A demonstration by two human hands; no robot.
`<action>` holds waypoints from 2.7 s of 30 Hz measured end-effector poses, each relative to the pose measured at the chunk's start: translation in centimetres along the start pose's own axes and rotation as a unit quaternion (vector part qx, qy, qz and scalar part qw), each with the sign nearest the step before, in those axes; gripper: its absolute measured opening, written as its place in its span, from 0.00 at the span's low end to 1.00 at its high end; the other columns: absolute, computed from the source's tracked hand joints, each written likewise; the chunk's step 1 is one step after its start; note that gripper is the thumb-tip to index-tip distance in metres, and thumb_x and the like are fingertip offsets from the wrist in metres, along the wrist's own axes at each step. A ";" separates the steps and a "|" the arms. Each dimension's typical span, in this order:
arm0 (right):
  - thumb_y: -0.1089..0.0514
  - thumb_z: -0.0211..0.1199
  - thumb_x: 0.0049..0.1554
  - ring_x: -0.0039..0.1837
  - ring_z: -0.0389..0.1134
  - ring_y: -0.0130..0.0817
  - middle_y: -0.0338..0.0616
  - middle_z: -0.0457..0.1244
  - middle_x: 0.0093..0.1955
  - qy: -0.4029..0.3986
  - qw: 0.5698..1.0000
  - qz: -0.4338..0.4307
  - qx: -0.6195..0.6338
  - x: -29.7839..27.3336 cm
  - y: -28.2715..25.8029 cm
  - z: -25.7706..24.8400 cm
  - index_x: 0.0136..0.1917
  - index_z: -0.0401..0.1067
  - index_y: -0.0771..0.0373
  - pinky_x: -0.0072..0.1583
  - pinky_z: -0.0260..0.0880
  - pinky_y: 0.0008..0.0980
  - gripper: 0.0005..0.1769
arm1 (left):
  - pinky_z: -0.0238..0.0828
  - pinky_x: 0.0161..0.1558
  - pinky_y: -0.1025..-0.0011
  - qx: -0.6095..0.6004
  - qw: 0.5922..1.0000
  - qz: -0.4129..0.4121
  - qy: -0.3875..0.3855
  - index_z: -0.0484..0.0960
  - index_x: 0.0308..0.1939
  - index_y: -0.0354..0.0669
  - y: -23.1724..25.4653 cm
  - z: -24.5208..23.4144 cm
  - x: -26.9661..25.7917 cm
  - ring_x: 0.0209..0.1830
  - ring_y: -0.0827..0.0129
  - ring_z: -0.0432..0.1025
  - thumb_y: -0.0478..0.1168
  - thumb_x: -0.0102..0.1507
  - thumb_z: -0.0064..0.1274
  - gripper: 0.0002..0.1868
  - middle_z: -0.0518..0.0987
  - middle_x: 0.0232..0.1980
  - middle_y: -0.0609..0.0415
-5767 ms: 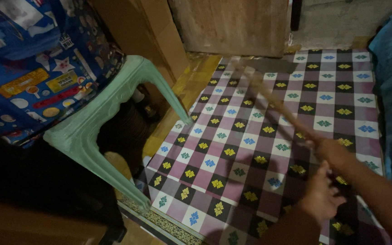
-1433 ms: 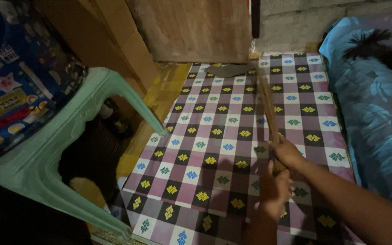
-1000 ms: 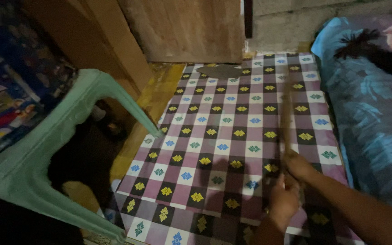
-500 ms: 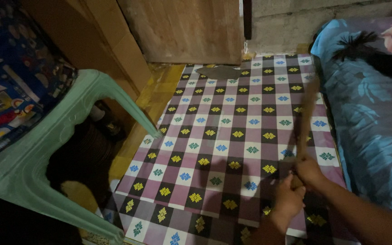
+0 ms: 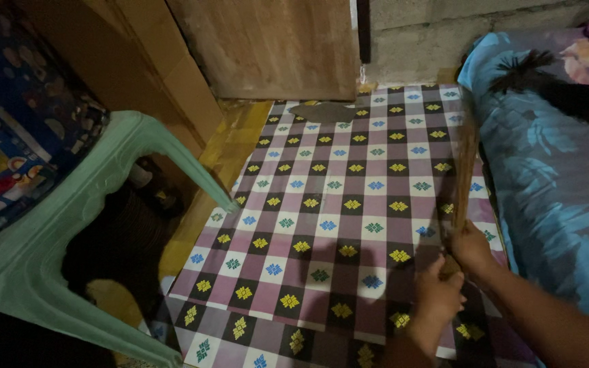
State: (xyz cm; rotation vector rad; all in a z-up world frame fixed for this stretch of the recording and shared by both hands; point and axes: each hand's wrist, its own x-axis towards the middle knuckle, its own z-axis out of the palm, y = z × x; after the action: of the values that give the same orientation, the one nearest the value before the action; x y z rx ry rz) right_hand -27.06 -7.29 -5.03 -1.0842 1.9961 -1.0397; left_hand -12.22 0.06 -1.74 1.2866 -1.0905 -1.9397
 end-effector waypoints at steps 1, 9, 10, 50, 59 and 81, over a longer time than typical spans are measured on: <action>0.50 0.54 0.67 0.44 0.72 0.43 0.57 0.70 0.46 -0.019 0.999 0.038 -0.011 0.4 0.4 0.2 0.67 0.68 0.74 0.46 0.73 0.42 0.25 | 0.73 0.29 0.77 0.007 1.000 -0.008 0.002 0.63 0.77 0.48 -0.2 0.2 0.0 0.29 0.76 0.73 0.40 0.70 0.52 0.32 0.80 0.51 0.54; 0.53 0.52 0.64 0.41 0.68 0.43 0.55 0.69 0.44 -0.073 0.997 0.000 -0.028 -2.5 -9.2 1.0 0.79 0.57 0.55 0.43 0.71 0.44 0.30 | 0.74 0.32 0.78 -0.083 0.987 0.094 0.101 0.66 0.77 0.51 1.5 0.8 -2.8 0.33 0.78 0.76 0.34 0.67 0.53 0.33 0.82 0.51 0.56; 0.54 0.52 0.64 0.40 0.68 0.42 0.54 0.68 0.44 -0.056 0.998 -0.007 -0.016 -3.2 -10.0 0.7 0.78 0.58 0.55 0.43 0.71 0.43 0.30 | 0.77 0.34 0.79 -0.069 0.986 0.111 0.108 0.65 0.78 0.51 1.7 0.6 -2.9 0.35 0.79 0.77 0.33 0.66 0.53 0.35 0.82 0.52 0.60; 0.61 0.49 0.64 0.39 0.65 0.40 0.54 0.64 0.41 -0.044 0.994 0.050 0.082 -3.4 -6.7 -0.8 0.70 0.61 0.64 0.41 0.69 0.41 0.21 | 0.74 0.45 0.70 0.132 0.968 0.190 0.097 0.65 0.77 0.43 -1.1 0.6 -3.1 0.44 0.71 0.74 0.37 0.70 0.59 0.32 0.80 0.57 0.44; 0.57 0.49 0.65 0.40 0.65 0.41 0.52 0.64 0.41 -0.076 0.982 0.127 0.118 -0.5 -3.6 -1.3 0.63 0.66 0.64 0.42 0.69 0.43 0.15 | 0.78 0.43 0.71 0.089 0.996 -0.018 -0.025 0.63 0.76 0.49 4.3 1.3 -4.5 0.40 0.69 0.76 0.43 0.70 0.49 0.29 0.78 0.58 0.47; 0.52 0.50 0.65 0.34 0.60 0.38 0.45 0.60 0.34 -0.095 0.961 0.154 0.207 0.0 -5.3 -1.7 0.68 0.66 0.60 0.35 0.65 0.41 0.20 | 0.78 0.36 0.67 -0.066 0.990 -0.088 -0.089 0.59 0.75 0.44 1.2 2.4 2.0 0.40 0.67 0.77 0.33 0.67 0.53 0.33 0.79 0.51 0.50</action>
State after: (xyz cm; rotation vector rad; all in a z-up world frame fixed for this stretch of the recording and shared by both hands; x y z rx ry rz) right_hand -26.45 -8.53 0.33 -0.6007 1.6292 -1.0748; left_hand -15.13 -1.36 -1.17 1.1904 -0.9384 -2.2556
